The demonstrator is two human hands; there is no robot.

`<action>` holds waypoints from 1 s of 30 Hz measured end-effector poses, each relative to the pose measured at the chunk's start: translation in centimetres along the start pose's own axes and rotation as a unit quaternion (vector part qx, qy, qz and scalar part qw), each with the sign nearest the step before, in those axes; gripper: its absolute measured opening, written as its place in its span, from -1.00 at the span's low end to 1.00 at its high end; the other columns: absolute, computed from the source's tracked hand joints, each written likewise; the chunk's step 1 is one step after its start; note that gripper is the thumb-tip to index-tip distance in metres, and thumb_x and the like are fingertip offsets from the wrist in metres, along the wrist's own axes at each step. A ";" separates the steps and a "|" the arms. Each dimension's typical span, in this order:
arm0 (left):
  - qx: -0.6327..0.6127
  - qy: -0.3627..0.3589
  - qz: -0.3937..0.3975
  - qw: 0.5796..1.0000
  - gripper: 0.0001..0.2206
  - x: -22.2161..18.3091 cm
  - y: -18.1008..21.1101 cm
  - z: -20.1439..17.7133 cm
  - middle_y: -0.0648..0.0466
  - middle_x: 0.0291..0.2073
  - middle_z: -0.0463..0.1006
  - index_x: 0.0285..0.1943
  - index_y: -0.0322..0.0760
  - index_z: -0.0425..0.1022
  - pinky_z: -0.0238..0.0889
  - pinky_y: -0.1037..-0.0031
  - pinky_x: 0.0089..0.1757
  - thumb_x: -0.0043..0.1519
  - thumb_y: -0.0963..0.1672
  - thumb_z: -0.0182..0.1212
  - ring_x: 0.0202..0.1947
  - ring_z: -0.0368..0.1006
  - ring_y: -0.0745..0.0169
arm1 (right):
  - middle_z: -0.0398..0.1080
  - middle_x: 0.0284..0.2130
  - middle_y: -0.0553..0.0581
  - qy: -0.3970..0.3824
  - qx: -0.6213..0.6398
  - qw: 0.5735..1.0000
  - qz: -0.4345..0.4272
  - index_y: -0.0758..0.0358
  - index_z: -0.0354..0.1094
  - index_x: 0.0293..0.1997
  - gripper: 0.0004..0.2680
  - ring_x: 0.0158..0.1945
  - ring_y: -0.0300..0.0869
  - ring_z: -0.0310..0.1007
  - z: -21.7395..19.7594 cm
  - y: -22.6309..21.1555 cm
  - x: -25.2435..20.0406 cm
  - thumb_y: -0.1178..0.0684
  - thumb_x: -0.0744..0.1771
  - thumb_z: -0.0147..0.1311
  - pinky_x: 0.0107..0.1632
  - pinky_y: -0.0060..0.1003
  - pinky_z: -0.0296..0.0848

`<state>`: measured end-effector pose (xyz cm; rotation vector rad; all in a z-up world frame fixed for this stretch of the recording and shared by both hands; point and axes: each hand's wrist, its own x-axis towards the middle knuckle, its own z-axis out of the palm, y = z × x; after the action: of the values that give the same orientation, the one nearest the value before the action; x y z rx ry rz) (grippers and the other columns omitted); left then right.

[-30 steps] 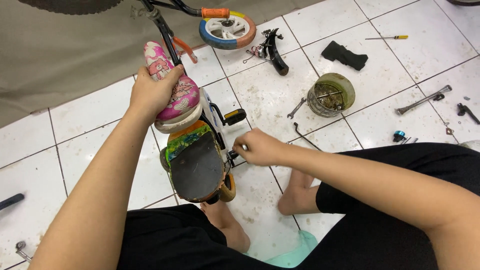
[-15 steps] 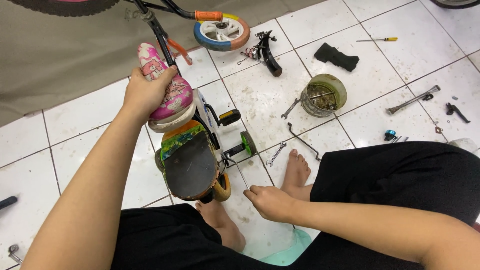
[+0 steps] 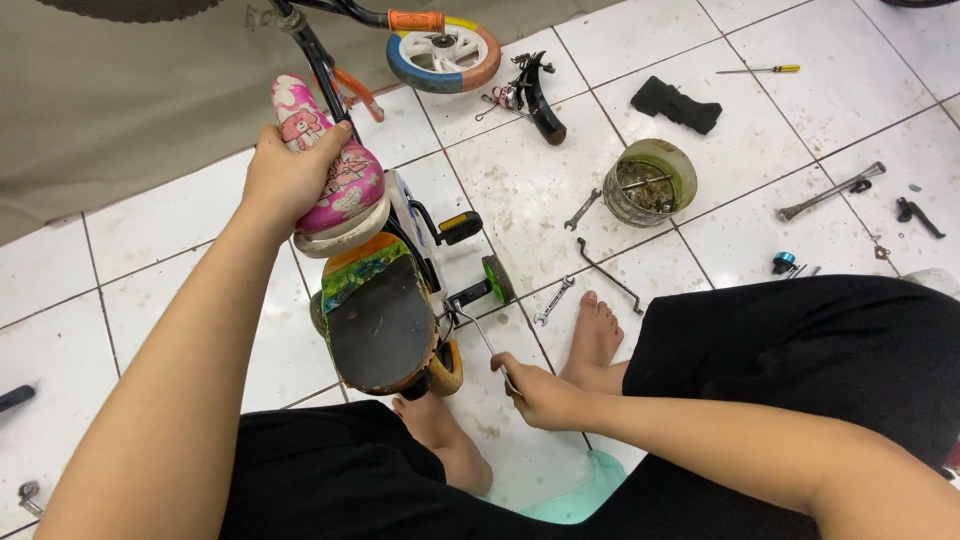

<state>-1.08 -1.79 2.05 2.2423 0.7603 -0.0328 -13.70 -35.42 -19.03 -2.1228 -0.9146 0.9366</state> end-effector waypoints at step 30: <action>-0.023 -0.006 -0.015 1.000 -0.23 -0.8 1.5 -0.3 -0.30 0.12 0.46 0.29 -0.30 0.30 0.22 0.00 0.17 0.13 0.26 0.32 0.26 0.35 -0.32 | 0.13 -0.53 -0.10 0.118 0.565 0.808 0.120 0.16 0.31 0.12 -0.81 -0.44 -0.37 0.00 -1.4 1.4 11.6 0.10 0.38 0.06 -0.35 -0.44 -0.03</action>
<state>-1.05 -2.82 3.46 2.1847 0.7812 -0.0439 -6.22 -27.41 -23.40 -1.2315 0.1207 0.9474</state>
